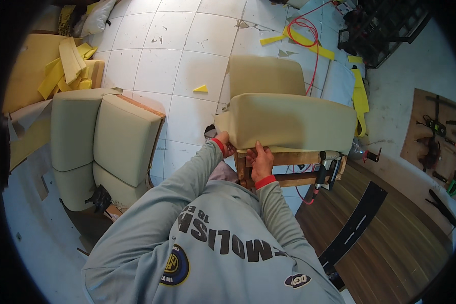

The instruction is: Attaching upholstery fabric and foam to a wooden chair frame using a pneumatic stapler.

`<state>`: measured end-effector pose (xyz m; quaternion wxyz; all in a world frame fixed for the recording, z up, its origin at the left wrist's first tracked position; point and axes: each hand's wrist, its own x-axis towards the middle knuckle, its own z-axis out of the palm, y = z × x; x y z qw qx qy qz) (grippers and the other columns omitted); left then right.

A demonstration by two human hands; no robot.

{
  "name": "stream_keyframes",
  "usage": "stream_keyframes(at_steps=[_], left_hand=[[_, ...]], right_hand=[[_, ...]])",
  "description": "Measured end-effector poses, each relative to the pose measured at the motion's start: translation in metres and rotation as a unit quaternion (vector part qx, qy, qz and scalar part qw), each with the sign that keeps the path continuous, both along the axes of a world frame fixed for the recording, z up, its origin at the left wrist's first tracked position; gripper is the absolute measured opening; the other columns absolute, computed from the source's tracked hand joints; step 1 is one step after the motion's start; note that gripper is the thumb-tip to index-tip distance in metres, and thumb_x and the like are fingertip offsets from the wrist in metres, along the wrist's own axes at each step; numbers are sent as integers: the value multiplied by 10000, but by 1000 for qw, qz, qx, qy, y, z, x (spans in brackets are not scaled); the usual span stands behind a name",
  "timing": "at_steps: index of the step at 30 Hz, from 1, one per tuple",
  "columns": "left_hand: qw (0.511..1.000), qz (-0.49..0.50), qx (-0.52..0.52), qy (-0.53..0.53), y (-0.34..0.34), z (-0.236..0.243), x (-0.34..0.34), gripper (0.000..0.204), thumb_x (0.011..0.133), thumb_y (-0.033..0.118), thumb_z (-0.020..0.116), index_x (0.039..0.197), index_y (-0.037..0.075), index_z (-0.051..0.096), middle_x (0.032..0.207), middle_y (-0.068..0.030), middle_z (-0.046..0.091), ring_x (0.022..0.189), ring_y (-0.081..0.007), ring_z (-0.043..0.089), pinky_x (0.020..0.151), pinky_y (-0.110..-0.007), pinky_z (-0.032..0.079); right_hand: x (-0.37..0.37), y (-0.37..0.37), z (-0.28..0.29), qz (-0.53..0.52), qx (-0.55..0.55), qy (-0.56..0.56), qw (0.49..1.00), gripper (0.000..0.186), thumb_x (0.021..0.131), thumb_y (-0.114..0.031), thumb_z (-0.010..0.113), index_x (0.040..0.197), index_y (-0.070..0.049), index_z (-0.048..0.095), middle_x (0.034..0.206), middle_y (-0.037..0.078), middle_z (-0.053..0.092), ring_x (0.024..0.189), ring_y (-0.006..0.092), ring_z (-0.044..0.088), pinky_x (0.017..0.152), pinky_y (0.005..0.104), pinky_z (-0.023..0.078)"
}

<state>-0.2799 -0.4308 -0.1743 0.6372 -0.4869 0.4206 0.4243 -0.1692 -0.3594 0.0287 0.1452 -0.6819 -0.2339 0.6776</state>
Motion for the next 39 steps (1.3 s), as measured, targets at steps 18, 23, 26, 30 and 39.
stream_keyframes(at_steps=[18, 23, 26, 30, 39], left_hand=[[648, -560, 19, 516, -42, -11, 80, 288, 1076, 191, 487, 1190, -45, 606, 1045, -275, 755, 1014, -444, 747, 826, -500, 608], [767, -400, -7, 502, -38, -21, 80, 623, 1092, 482, 423, 1119, -33, 773, 1158, -368, 708, 1141, -553, 672, 1000, -579, 523], [755, -442, 21, 484, -42, -18, 81, 614, 1092, 480, 431, 1143, -40, 753, 1136, -351, 726, 1128, -548, 684, 964, -567, 548], [789, -412, 43, 454, -45, -26, 75, 627, 1096, 504, 447, 1118, -51, 739, 1086, -348, 734, 1040, -502, 722, 831, -546, 556], [516, -686, 109, 501, -51, 7, 63, 480, 985, 198, 655, 1406, -12, 561, 1042, -276, 747, 1055, -401, 753, 795, -485, 627]], right_hand=[[81, -46, -53, 279, 107, -84, 951, 214, 982, -177, 812, 993, -2, 690, 807, 83, 757, 588, 123, 661, 508, 288, 523], [99, -66, -39, 222, 56, -41, 972, 264, 995, -218, 801, 986, 16, 679, 803, 113, 767, 613, 147, 702, 542, 306, 551], [88, -43, -30, 201, 116, -26, 972, 316, 1030, -299, 760, 1011, 5, 675, 873, 117, 780, 610, 153, 703, 586, 305, 562], [55, -24, -29, 200, 52, 2, 978, 333, 1043, -321, 741, 996, 1, 668, 888, 107, 772, 600, 150, 694, 577, 302, 560], [54, -52, -48, 249, 103, -57, 961, 324, 1051, -300, 730, 938, -5, 663, 700, 74, 704, 519, 125, 640, 490, 301, 525]])
